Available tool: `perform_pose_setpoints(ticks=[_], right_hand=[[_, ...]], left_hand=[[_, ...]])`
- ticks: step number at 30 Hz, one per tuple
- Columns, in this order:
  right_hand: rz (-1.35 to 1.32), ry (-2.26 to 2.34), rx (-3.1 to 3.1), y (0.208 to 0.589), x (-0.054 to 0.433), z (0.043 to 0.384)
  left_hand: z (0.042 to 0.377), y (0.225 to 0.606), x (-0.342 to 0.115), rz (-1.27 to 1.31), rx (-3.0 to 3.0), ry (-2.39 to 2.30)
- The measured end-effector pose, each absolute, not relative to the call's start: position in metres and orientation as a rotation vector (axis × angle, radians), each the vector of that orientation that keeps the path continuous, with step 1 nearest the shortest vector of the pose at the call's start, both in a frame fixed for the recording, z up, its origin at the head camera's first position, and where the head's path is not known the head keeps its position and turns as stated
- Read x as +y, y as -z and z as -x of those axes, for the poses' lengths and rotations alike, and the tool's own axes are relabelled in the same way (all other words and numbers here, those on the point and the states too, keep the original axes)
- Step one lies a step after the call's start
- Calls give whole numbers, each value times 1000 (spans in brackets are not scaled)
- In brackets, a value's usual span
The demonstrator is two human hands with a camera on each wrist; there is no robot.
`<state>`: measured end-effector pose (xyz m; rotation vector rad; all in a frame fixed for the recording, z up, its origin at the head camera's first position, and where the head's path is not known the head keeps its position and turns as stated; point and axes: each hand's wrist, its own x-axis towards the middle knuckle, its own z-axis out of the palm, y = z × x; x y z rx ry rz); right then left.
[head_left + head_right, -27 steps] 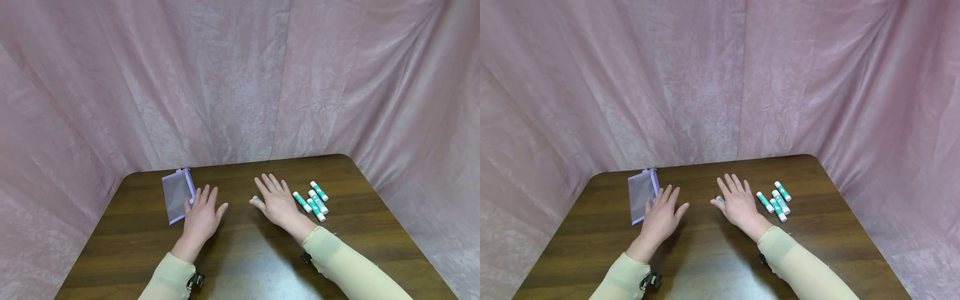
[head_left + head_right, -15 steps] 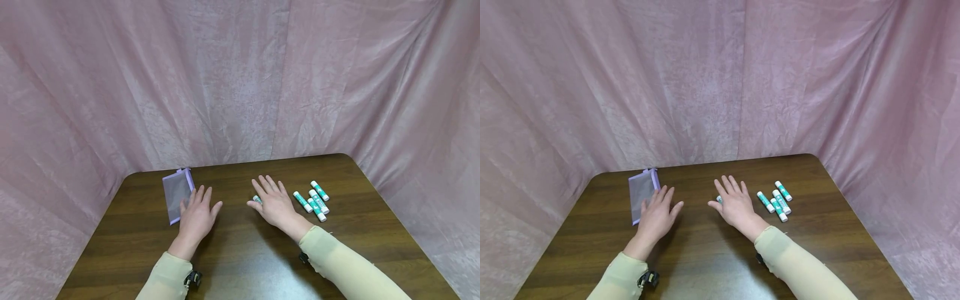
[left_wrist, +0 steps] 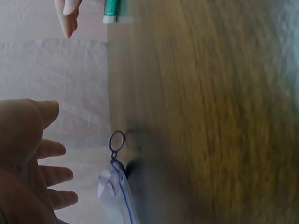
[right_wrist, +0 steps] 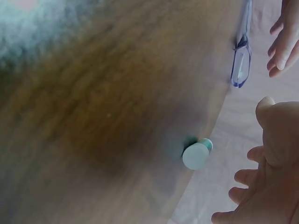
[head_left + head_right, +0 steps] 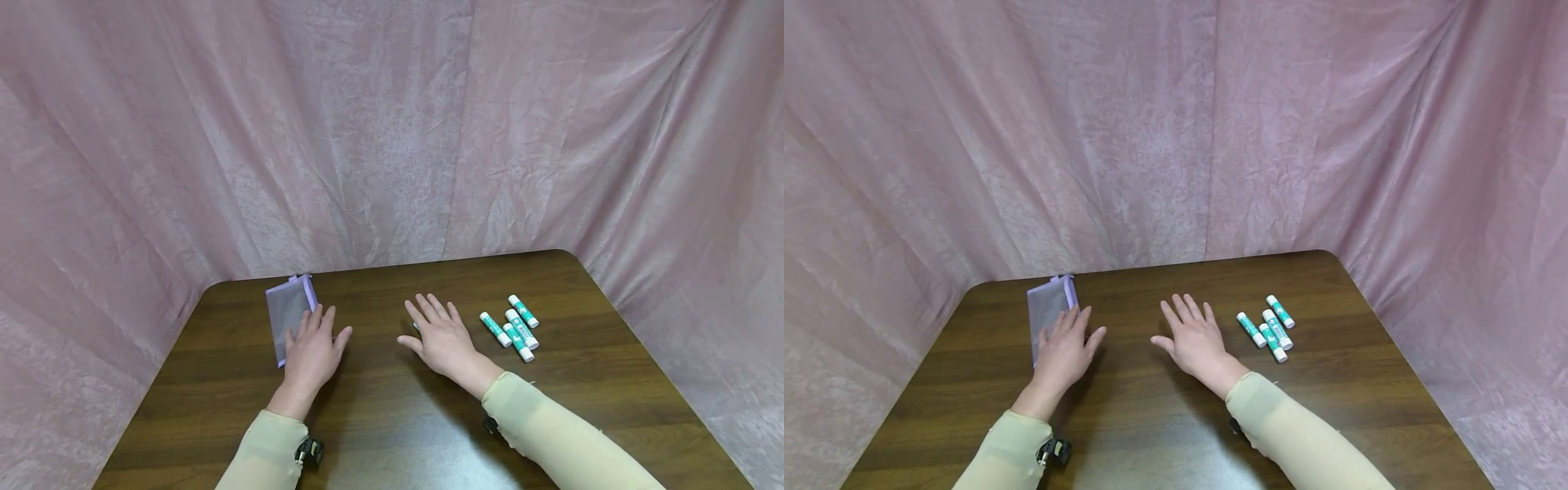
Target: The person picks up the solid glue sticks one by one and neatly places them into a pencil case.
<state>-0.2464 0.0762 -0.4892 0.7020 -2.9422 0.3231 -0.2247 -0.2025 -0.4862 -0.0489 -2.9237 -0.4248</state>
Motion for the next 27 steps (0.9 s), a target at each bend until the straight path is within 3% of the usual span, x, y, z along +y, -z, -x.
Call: perform_pose_setpoints(ticks=[27], right_hand=[[-754, -341, -2963, 501, 73, 239]], left_hand=[[236, 494, -226, -85, -3048, 433]])
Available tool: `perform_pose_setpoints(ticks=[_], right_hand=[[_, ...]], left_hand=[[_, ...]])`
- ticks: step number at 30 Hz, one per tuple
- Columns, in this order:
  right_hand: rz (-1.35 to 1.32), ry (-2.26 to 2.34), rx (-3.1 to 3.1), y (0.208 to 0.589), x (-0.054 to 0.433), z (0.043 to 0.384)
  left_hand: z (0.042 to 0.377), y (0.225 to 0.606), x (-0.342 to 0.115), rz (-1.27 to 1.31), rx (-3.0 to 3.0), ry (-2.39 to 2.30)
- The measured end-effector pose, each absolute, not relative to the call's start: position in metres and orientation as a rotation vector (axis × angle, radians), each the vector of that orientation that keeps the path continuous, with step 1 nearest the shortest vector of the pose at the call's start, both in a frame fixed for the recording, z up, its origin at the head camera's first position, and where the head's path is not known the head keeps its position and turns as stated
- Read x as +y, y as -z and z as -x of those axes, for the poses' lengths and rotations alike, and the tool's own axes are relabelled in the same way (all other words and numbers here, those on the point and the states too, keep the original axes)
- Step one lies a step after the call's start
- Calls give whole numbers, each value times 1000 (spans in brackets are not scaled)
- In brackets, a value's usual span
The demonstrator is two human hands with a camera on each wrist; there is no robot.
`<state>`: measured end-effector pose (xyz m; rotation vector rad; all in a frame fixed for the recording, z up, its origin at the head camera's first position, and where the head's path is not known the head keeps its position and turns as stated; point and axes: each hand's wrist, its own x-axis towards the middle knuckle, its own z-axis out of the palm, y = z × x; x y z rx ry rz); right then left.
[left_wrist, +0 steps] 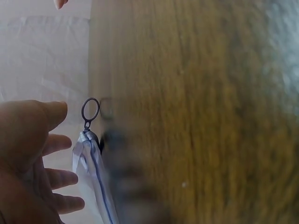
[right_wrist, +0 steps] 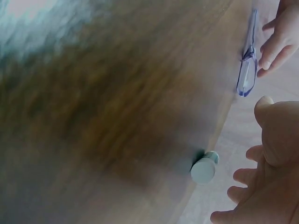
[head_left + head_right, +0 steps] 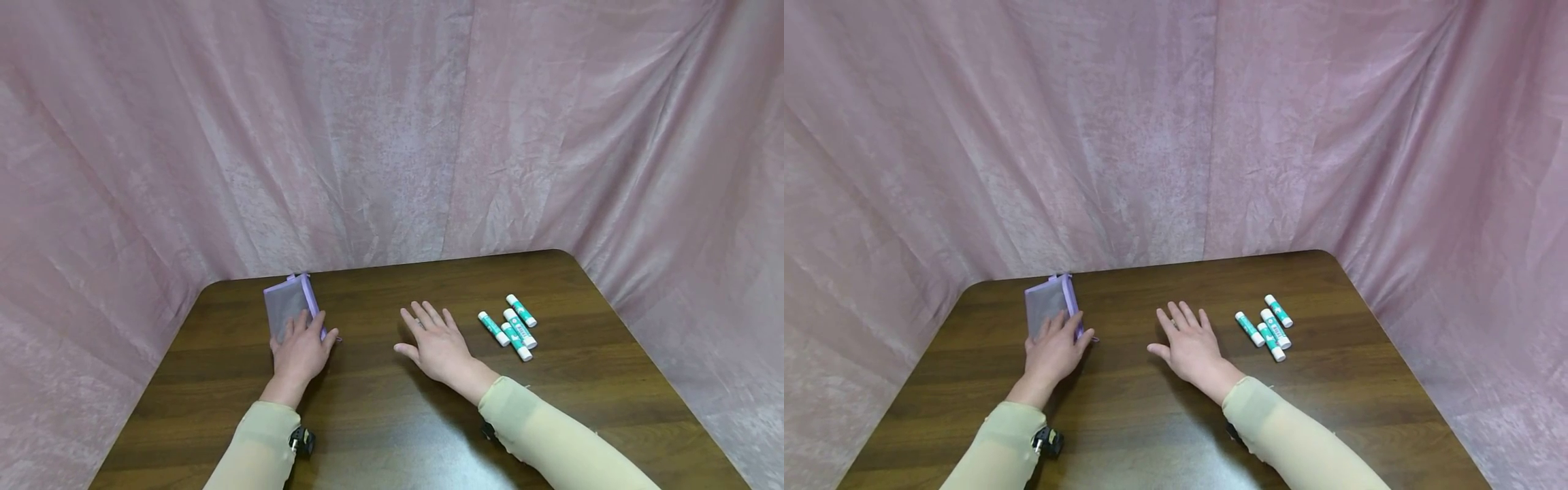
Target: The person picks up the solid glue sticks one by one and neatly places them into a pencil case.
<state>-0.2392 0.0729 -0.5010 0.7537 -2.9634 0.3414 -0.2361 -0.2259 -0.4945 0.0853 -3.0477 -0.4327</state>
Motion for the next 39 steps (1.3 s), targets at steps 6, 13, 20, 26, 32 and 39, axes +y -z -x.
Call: perform_pose_setpoints(ticks=[6, 13, 20, 26, 32, 39], right_hand=[[-752, -350, -2964, 500, 71, 239], [-761, -322, -2966, 498, 67, 239], [-747, -349, -2978, 495, 68, 238], [-732, -362, -2975, 496, 70, 239], [-726, -348, -2969, 495, 73, 238], [-704, -351, -2976, 494, 79, 239]], left_hand=[[238, 496, -226, -107, -3086, 473], [238, 499, -226, -102, -3111, 484], [238, 503, -225, -99, -3126, 495], [238, 505, -223, -103, -3140, 488], [238, 507, -222, -104, -3144, 502], [237, 506, -221, -102, -3143, 515]])
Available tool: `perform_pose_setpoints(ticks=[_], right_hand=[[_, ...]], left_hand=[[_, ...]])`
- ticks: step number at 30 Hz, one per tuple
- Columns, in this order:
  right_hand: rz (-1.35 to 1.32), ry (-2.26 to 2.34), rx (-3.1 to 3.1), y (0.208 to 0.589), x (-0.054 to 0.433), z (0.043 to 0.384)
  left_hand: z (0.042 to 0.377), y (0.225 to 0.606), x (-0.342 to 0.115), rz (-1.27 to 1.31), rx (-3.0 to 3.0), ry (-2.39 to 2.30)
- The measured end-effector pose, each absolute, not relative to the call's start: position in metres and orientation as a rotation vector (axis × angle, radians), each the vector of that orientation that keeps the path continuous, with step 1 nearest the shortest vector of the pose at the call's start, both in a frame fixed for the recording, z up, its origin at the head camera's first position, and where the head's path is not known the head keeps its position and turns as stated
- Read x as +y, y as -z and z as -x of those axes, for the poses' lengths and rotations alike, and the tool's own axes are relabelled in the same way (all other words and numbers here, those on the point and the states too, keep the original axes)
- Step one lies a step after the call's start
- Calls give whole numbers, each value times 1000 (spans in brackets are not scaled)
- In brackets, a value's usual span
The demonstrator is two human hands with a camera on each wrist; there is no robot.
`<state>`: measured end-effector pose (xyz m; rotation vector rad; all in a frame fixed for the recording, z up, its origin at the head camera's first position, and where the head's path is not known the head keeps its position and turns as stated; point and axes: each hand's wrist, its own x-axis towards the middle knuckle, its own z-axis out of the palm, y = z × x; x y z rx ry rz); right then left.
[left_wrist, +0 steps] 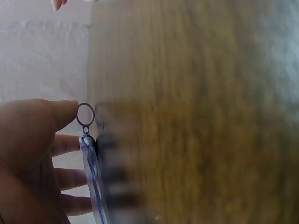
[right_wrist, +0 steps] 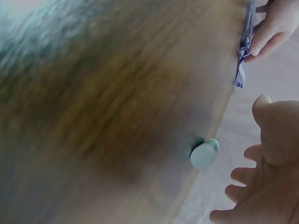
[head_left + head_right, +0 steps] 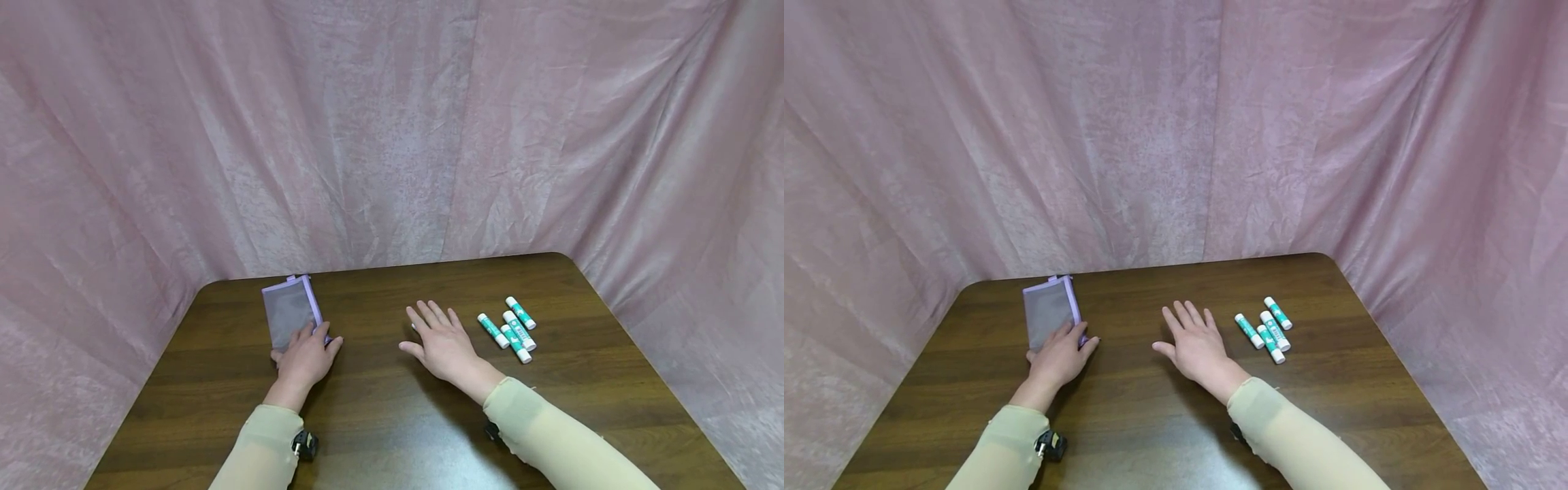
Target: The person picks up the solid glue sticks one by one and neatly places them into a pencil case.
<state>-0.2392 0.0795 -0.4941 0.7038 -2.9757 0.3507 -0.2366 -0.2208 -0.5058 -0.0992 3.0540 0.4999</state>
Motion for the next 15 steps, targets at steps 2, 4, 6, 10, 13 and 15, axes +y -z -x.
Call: perform_pose_setpoints(ticks=[2, 4, 6, 10, 13, 15], right_hand=[[-692, -347, -2981, 494, 82, 240], [-683, -337, -2986, 494, 85, 240], [-674, -343, -2989, 494, 87, 240], [-662, -371, -2988, 493, 93, 239], [-655, -386, -2995, 492, 97, 239], [-649, -392, -3002, 492, 99, 238]], left_hand=[[236, 505, -220, 97, 3050, -500], [236, 504, -219, 89, 3046, -497], [235, 504, -217, 79, 3042, -492], [235, 504, -215, 54, 3046, -479], [234, 505, -212, 30, 3054, -464], [233, 506, -211, 19, 3054, -454]])
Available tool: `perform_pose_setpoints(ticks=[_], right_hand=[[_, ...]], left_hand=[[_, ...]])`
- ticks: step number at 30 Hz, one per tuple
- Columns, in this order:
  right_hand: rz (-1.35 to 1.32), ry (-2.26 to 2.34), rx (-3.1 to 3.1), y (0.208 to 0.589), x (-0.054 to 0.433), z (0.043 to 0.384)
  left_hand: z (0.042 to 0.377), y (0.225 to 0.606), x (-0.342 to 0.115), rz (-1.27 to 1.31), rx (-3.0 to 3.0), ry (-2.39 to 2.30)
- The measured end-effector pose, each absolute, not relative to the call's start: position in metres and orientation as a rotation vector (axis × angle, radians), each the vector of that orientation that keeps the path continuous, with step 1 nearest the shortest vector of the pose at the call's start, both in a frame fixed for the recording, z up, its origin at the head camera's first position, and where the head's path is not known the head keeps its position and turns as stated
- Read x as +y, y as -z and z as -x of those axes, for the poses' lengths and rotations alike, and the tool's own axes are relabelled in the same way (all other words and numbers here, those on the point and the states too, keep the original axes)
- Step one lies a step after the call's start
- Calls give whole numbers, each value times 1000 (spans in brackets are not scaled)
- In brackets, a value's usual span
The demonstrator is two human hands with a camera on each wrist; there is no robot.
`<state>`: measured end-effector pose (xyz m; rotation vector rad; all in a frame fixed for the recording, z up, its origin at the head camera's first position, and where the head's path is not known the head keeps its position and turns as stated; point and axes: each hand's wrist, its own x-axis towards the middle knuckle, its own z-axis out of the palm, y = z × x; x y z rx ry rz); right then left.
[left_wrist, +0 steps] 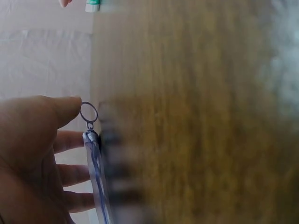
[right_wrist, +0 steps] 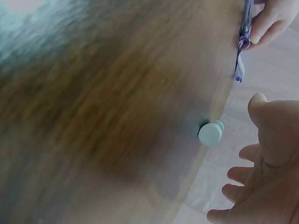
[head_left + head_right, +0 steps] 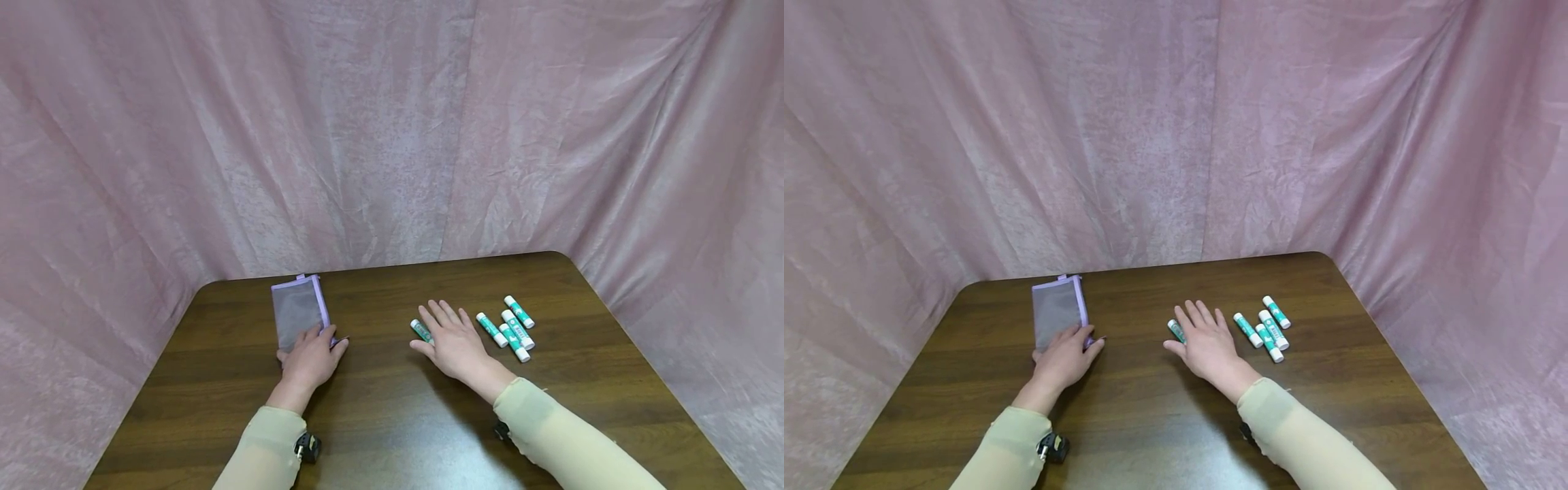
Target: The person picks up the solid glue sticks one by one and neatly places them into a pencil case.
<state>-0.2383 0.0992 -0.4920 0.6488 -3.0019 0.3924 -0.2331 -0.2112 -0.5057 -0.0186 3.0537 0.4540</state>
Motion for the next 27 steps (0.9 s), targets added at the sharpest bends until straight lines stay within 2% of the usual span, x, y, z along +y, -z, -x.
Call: perform_pose_setpoints(ticks=[27], right_hand=[[-593, -412, -3013, 498, 123, 233]], left_hand=[[217, 504, -182, -170, 3074, -498]])
